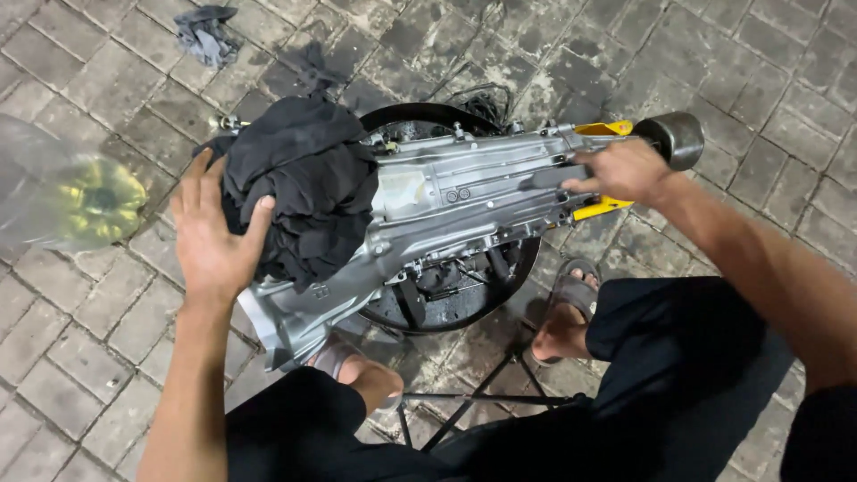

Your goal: Cleaning the exterior of a transmission casing using a metal scraper to remove dirt and residue.

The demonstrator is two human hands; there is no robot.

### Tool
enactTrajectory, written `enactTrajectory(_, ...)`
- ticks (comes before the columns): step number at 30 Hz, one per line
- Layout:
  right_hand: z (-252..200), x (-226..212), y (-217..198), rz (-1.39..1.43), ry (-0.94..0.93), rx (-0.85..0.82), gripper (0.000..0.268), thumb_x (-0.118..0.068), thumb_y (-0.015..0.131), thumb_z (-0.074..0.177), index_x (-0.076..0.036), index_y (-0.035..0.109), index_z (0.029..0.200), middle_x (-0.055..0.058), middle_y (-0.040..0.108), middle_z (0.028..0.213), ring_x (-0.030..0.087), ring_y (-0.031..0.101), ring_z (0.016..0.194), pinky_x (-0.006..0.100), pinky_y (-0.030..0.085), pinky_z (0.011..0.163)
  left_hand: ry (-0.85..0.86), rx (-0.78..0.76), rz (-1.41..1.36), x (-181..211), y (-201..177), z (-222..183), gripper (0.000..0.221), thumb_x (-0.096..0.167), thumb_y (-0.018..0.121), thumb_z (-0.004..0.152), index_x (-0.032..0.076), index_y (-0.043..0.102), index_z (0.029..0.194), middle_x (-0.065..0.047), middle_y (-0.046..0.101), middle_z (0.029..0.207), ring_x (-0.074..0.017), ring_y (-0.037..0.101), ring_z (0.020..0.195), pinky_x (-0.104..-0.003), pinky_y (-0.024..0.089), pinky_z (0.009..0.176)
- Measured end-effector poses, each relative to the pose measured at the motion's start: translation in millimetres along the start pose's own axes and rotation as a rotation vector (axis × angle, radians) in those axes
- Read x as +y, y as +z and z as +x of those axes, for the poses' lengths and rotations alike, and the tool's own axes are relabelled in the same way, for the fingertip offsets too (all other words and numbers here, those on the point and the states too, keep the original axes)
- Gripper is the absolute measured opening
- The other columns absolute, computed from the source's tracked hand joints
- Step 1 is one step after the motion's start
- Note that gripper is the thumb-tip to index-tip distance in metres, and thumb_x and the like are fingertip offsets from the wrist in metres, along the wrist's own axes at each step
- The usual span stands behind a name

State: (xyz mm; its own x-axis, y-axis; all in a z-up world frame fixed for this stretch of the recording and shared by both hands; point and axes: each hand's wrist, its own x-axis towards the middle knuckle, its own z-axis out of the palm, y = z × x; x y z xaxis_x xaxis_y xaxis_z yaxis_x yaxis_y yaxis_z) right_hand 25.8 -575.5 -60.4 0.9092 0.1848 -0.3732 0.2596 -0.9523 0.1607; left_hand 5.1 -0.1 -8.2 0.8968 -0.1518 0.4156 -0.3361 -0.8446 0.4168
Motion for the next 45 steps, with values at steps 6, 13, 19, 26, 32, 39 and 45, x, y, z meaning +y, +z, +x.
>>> enactTrajectory(6, 19.2, -130.8, -44.2, 0.154, -0.184, 0.14, 0.066, -0.085, 0.047, 0.086, -0.027, 0.072, 0.104, 0.017, 0.073, 0.071, 0.036, 0.076, 0.076, 0.044, 0.059, 0.073, 0.035, 0.013, 0.005, -2.7, -1.3, -1.5, 0.06, 0.028, 0.079, 0.099, 0.0, 0.056, 0.147, -0.023, 0.049, 0.152, -0.056, 0.05, 0.13, -0.063, 0.04, 0.109)
enactTrajectory(13, 9.9, -8.6, -19.2, -0.032, 0.013, -0.214, 0.074, -0.076, 0.032, 0.092, -0.024, 0.059, 0.137, 0.007, 0.074, 0.08, 0.023, 0.074, 0.083, 0.035, 0.056, 0.068, 0.006, -0.065, -0.01, 5.1, -9.3, 1.3, 0.065, 0.045, 0.058, 0.107, -0.005, 0.051, 0.148, -0.029, 0.047, 0.154, -0.0495, 0.046, 0.138, -0.062, 0.032, 0.112)
enactTrajectory(19, 46.1, -88.7, -6.1, 0.171, -0.419, 0.27, 0.08, -0.077, 0.032, 0.093, -0.01, 0.074, 0.11, -0.007, 0.039, 0.039, 0.01, 0.044, 0.035, 0.027, 0.033, 0.035, -0.028, -0.077, -0.024, 14.5, -9.5, 5.2, 0.062, 0.038, 0.061, 0.107, -0.006, 0.05, 0.149, -0.03, 0.044, 0.155, -0.0546, 0.044, 0.134, -0.066, 0.035, 0.108)
enactTrajectory(26, 4.2, -1.4, -10.2, 0.002, -0.024, -0.174, 0.067, -0.08, 0.027, 0.09, -0.021, 0.055, 0.098, -0.003, 0.051, 0.057, 0.011, 0.058, 0.053, 0.026, 0.046, 0.05, -0.003, -0.058, -0.014, 11.3, -9.0, 4.1, 0.065, 0.043, 0.058, 0.108, -0.006, 0.051, 0.149, -0.029, 0.046, 0.154, -0.0535, 0.047, 0.133, -0.067, 0.039, 0.104)
enactTrajectory(32, 24.5, -71.3, -14.2, 0.058, -0.102, -0.079, 0.083, -0.081, 0.033, 0.091, -0.018, 0.059, 0.138, -0.001, 0.041, 0.054, 0.016, 0.051, 0.047, 0.032, 0.038, 0.043, -0.073, -0.088, 0.014, 16.0, -10.4, 5.2, 0.066, 0.046, 0.057, 0.107, -0.004, 0.05, 0.15, -0.024, 0.044, 0.156, -0.0526, 0.044, 0.132, -0.07, 0.044, 0.096)
enactTrajectory(39, -8.5, 19.7, -21.2, -0.071, 0.04, -0.225, 0.076, -0.078, 0.031, 0.092, -0.02, 0.061, 0.131, 0.0, 0.055, 0.059, 0.013, 0.064, 0.056, 0.025, 0.047, 0.049, -0.015, -0.061, -0.035, 18.3, -13.8, 6.0, 0.065, 0.046, 0.055, 0.109, -0.004, 0.049, 0.15, -0.029, 0.046, 0.153, -0.0526, 0.045, 0.133, -0.068, 0.039, 0.104)
enactTrajectory(45, -6.5, 29.5, -10.9, 0.06, 0.19, -0.082, 0.076, -0.079, 0.04, 0.091, -0.02, 0.068, 0.13, 0.014, 0.074, 0.072, 0.028, 0.072, 0.071, 0.042, 0.055, 0.063, 0.002, -0.049, -0.027, 12.8, -10.3, 4.8, 0.061, 0.04, 0.059, 0.109, -0.006, 0.051, 0.148, -0.029, 0.046, 0.154, -0.0516, 0.045, 0.136, -0.066, 0.037, 0.107)
